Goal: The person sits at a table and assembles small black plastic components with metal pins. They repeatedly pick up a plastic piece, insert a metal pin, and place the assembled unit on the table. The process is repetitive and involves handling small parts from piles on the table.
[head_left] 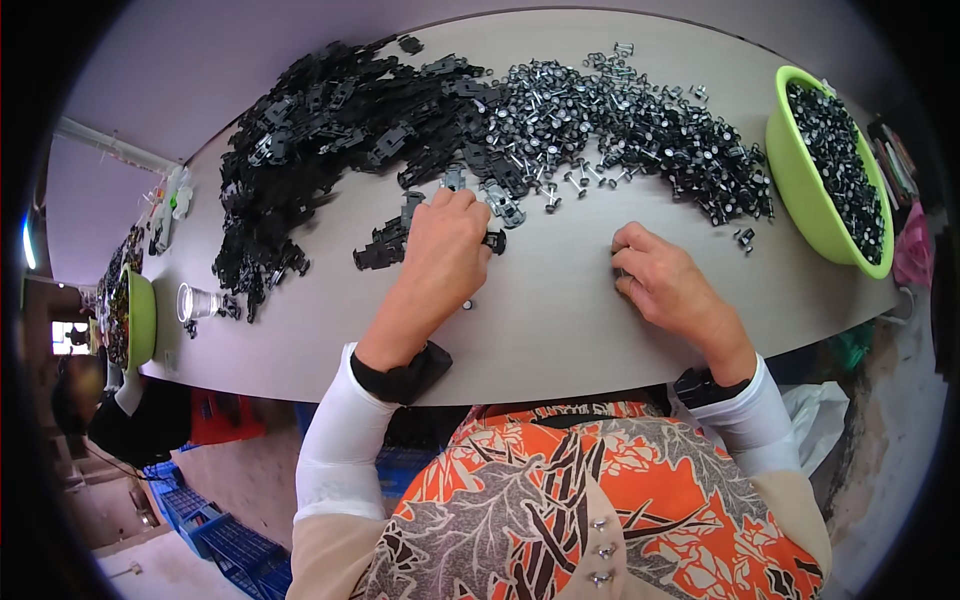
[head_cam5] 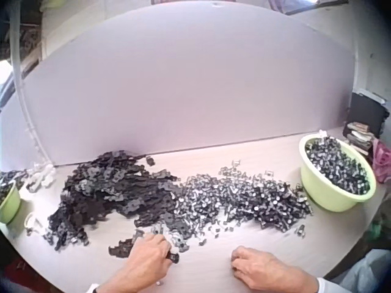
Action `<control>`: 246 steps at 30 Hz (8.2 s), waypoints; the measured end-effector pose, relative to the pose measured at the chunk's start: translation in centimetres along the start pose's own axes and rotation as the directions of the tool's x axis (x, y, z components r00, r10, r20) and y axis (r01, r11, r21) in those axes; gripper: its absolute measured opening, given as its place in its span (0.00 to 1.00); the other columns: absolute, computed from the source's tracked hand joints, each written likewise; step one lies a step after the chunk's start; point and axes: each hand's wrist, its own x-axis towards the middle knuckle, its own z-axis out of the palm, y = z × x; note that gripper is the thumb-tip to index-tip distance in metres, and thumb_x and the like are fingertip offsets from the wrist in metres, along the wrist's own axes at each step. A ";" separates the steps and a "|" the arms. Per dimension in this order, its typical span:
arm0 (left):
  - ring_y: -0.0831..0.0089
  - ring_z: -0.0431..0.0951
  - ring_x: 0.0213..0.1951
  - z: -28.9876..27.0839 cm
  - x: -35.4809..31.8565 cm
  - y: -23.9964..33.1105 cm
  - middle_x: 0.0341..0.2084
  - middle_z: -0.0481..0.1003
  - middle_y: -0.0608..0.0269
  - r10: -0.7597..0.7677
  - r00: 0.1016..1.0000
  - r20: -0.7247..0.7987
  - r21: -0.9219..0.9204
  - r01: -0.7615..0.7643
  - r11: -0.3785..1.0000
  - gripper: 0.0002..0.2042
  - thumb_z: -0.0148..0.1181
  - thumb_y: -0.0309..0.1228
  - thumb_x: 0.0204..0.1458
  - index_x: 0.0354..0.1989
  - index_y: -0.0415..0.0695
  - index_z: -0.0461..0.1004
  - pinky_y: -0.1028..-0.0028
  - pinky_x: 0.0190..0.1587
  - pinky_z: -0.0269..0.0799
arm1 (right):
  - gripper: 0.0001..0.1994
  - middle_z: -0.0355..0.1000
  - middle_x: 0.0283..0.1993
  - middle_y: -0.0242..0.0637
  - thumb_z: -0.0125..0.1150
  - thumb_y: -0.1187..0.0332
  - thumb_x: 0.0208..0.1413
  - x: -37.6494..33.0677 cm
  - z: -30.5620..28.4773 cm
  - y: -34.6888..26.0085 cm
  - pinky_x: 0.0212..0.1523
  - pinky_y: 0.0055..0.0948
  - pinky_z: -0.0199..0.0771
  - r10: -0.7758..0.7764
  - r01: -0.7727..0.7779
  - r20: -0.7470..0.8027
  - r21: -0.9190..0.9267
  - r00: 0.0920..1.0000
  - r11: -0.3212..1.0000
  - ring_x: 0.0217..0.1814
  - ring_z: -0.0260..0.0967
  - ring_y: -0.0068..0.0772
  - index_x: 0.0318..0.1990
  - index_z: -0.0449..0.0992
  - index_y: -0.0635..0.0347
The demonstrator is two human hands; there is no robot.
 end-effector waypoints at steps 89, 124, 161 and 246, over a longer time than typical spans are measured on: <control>0.79 0.75 0.19 3.4 -0.6 9.9 0.24 0.75 0.63 0.079 0.768 0.636 -0.732 0.632 -0.254 0.07 0.62 0.27 0.54 0.37 0.37 0.74 0.83 0.18 0.69 | 0.07 0.69 0.32 0.32 0.59 0.81 0.46 -4.9 -0.8 -2.1 0.27 0.21 0.68 0.282 -0.097 -0.230 0.590 0.932 0.801 0.29 0.68 0.23 0.34 0.73 0.64; 0.73 0.77 0.37 4.7 -3.4 8.0 0.32 0.73 0.64 0.163 0.852 0.497 -0.730 0.512 -0.453 0.09 0.50 0.34 0.62 0.33 0.41 0.69 0.68 0.45 0.79 | 0.07 0.61 0.29 0.39 0.57 0.83 0.42 -2.7 1.4 -4.2 0.23 0.36 0.66 -0.034 0.074 -0.217 0.177 0.976 0.981 0.24 0.65 0.42 0.30 0.71 0.63; 0.62 0.73 0.30 -2.8 -5.5 -4.2 0.25 0.73 0.56 -0.391 0.869 -0.302 -0.239 0.328 0.914 0.10 0.65 0.30 0.45 0.25 0.35 0.74 0.67 0.34 0.67 | 0.12 0.67 0.37 0.40 0.58 0.80 0.43 4.7 2.5 0.8 0.36 0.39 0.70 -0.115 0.121 -0.098 0.053 0.989 0.991 0.36 0.68 0.46 0.38 0.71 0.60; 0.80 0.72 0.21 4.0 -2.9 8.6 0.23 0.73 0.66 0.075 0.826 0.559 -0.736 0.535 -0.415 0.07 0.58 0.32 0.57 0.34 0.40 0.72 0.81 0.24 0.67 | 0.22 0.68 0.33 0.38 0.69 0.77 0.38 -3.3 2.0 -2.9 0.33 0.34 0.70 -0.087 0.215 -0.394 0.294 0.915 0.931 0.36 0.68 0.41 0.45 0.70 0.60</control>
